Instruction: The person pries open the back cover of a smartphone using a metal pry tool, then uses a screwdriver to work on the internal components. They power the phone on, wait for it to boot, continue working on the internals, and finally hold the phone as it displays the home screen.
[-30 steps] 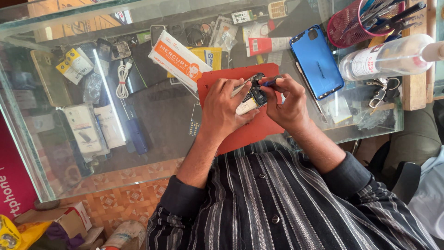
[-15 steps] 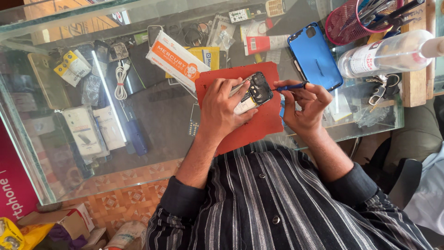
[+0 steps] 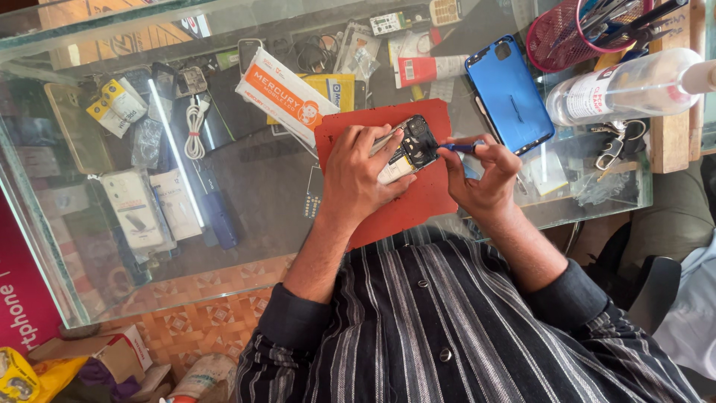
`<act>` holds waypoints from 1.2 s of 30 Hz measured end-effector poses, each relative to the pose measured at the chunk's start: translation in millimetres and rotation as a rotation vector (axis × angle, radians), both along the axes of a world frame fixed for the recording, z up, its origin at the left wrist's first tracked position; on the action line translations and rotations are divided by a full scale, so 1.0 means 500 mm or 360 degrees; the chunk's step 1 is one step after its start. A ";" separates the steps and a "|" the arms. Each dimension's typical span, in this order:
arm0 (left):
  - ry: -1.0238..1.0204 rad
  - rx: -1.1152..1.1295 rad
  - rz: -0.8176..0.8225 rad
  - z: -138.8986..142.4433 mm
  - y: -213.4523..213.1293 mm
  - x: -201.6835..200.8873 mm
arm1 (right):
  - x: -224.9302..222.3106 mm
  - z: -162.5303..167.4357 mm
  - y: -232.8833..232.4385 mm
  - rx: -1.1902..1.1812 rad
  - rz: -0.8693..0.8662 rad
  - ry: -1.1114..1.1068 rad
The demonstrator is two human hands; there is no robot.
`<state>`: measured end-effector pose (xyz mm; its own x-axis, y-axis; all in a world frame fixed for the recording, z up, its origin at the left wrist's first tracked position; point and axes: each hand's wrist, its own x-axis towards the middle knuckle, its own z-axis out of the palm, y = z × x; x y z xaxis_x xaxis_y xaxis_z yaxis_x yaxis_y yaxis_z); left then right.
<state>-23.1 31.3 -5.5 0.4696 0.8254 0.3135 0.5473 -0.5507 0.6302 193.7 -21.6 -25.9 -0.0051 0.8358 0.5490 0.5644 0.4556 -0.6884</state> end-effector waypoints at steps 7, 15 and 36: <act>0.0017 -0.0039 -0.0001 0.003 0.000 -0.001 | -0.008 0.026 0.005 -0.0112 0.0206 0.0021; 0.0007 -0.0013 0.0006 0.002 -0.002 0.001 | -0.001 -0.005 0.006 -0.0139 0.0099 0.0203; -0.0013 -0.0021 -0.0012 0.002 0.000 -0.001 | 0.002 0.010 -0.025 -0.0087 -0.0079 0.0004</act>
